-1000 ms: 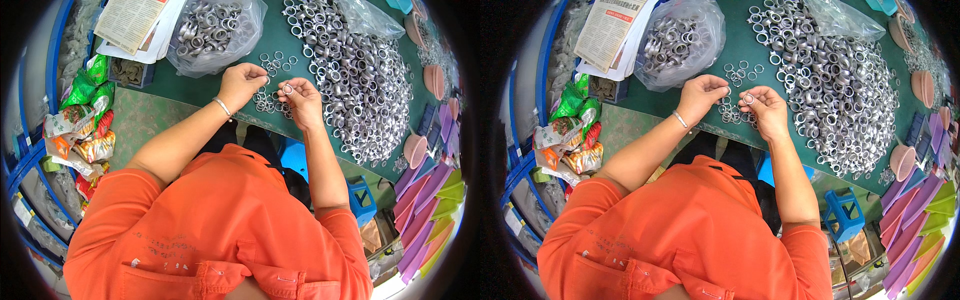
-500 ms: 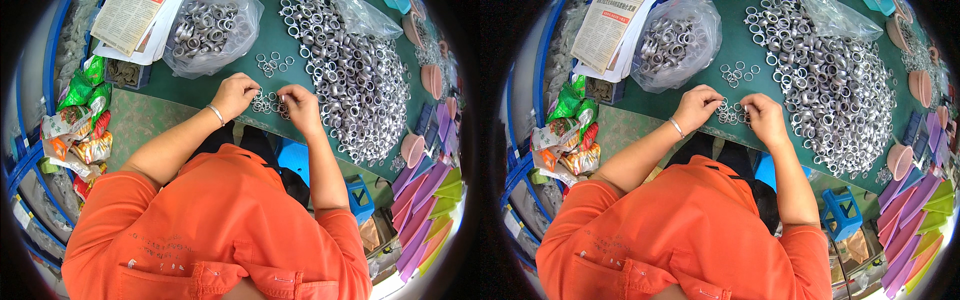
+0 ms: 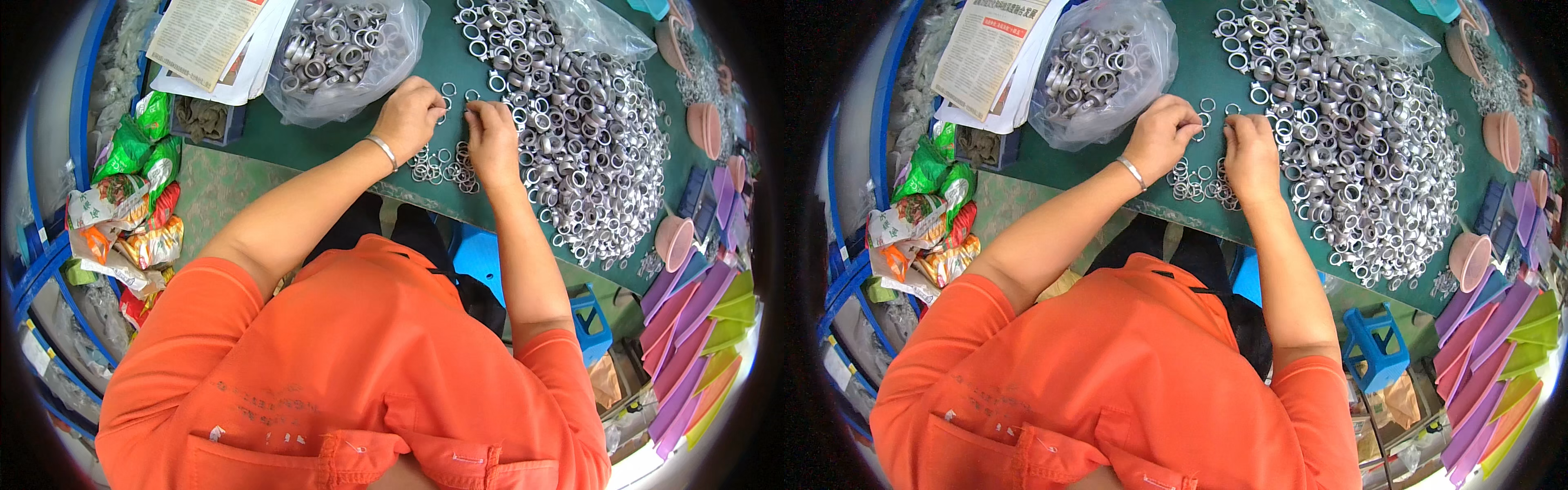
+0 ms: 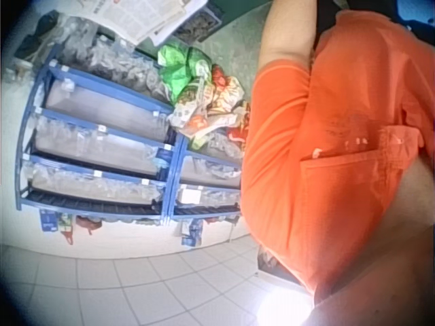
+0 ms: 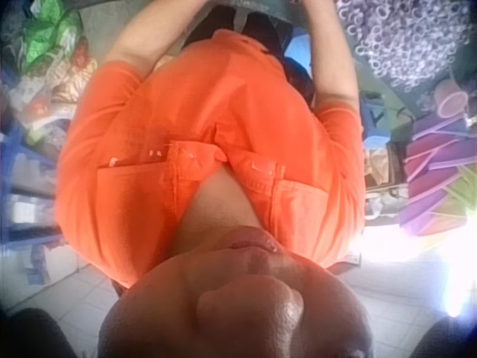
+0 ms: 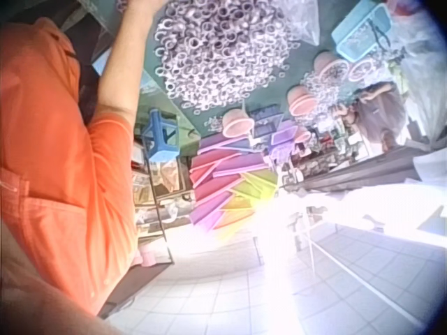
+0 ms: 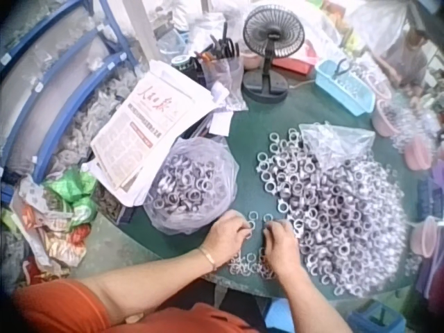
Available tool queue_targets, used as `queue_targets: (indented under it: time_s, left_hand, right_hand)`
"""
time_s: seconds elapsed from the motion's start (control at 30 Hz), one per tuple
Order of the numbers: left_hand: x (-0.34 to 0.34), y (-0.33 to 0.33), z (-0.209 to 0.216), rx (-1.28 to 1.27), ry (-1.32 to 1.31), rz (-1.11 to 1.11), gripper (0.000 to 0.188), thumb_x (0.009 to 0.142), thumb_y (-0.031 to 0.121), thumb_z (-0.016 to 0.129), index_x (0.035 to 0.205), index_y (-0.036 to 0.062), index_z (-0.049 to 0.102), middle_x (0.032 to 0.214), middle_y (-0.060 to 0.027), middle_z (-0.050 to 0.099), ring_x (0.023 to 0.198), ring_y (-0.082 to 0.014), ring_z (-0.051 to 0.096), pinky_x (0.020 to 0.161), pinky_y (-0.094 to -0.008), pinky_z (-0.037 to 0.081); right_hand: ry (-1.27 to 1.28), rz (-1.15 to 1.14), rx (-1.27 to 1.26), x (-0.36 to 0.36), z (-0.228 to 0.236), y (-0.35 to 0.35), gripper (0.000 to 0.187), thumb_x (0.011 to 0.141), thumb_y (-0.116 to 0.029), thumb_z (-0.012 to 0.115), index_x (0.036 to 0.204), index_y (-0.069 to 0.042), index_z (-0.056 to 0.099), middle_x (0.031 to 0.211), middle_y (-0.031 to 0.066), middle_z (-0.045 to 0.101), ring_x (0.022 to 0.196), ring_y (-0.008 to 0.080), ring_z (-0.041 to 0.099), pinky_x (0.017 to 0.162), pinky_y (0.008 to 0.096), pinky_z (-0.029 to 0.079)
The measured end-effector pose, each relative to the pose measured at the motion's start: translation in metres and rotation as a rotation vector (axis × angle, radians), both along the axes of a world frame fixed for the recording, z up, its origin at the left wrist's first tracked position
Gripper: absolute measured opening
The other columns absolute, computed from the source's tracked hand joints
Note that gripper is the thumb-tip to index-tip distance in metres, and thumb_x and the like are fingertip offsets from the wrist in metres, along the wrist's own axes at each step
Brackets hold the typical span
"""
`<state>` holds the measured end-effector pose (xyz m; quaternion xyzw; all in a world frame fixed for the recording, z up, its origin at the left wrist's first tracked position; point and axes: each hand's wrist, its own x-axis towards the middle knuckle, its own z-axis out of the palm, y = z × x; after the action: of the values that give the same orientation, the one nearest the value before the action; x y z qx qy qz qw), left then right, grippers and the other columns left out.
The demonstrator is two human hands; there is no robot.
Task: The person writes on a small slip of paper, places it inside a plastic bag containing metal rings, and then moves to a storage shelf to pick up another bag of similar metal parts.
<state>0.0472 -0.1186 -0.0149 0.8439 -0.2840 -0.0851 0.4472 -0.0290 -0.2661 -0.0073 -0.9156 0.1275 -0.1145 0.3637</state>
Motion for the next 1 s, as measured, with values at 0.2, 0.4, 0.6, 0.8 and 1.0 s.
queue_targets:
  time_s: [0.2, 0.4, 0.6, 0.8, 1.0]
  left_hand:
    - [-0.007, 0.002, 0.004, 0.006, 0.038, 0.059, 0.019, 0.076, 0.004, 0.066, 0.094, 0.0027, 0.062, 0.089, -0.0107, 0.056, 0.073, -0.0236, 0.059, 0.068, -0.0330, 0.048]
    - [-0.005, -0.007, 0.006, 0.075, 0.134, 0.108, 0.015, 0.074, 0.007, 0.067, 0.089, 0.0049, 0.063, 0.092, -0.0110, 0.056, 0.083, -0.0292, 0.058, 0.074, -0.0375, 0.048]
    - [-0.009, -0.003, 0.010, -0.042, 0.220, 0.155, 0.012, 0.076, 0.006, 0.069, 0.086, 0.0029, 0.064, 0.083, -0.0056, 0.060, 0.067, -0.0133, 0.060, 0.063, -0.0253, 0.049]
    - [-0.018, 0.011, 0.025, -0.149, 0.738, 0.130, 0.013, 0.080, 0.008, 0.068, 0.088, -0.0009, 0.065, 0.079, -0.0039, 0.065, 0.067, -0.0073, 0.060, 0.062, -0.0215, 0.050]
    - [-0.033, 0.026, 0.029, -0.021, 0.769, 0.030, 0.013, 0.081, 0.006, 0.066, 0.091, -0.0019, 0.067, 0.075, -0.0052, 0.067, 0.064, -0.0077, 0.061, 0.059, -0.0218, 0.050]
  right_hand:
    - [0.321, -0.305, 0.935, -0.009, 0.017, -0.005, 0.018, 0.087, -0.002, 0.057, 0.102, 0.008, 0.062, 0.091, 0.0114, 0.065, 0.075, 0.0157, 0.065, 0.060, 0.0233, 0.053]
    - [0.296, -0.270, 0.987, -0.019, 0.026, -0.006, 0.018, 0.087, -0.001, 0.057, 0.101, 0.009, 0.061, 0.089, 0.0125, 0.066, 0.074, 0.0156, 0.065, 0.059, 0.0225, 0.052]
    - [0.340, -0.228, 0.955, -0.025, 0.031, -0.010, 0.018, 0.086, -0.001, 0.059, 0.102, 0.008, 0.061, 0.088, 0.0128, 0.066, 0.075, 0.0165, 0.064, 0.060, 0.0237, 0.052]
    - [0.294, -0.271, 1.097, -0.031, 0.025, -0.011, 0.016, 0.086, -0.001, 0.059, 0.099, 0.008, 0.062, 0.087, 0.0131, 0.066, 0.071, 0.0153, 0.064, 0.058, 0.0227, 0.051]
    - [0.369, -0.219, 1.013, -0.032, 0.025, -0.012, 0.014, 0.085, -0.003, 0.061, 0.095, 0.006, 0.064, 0.084, 0.0100, 0.066, 0.067, 0.0127, 0.062, 0.057, 0.0221, 0.050]
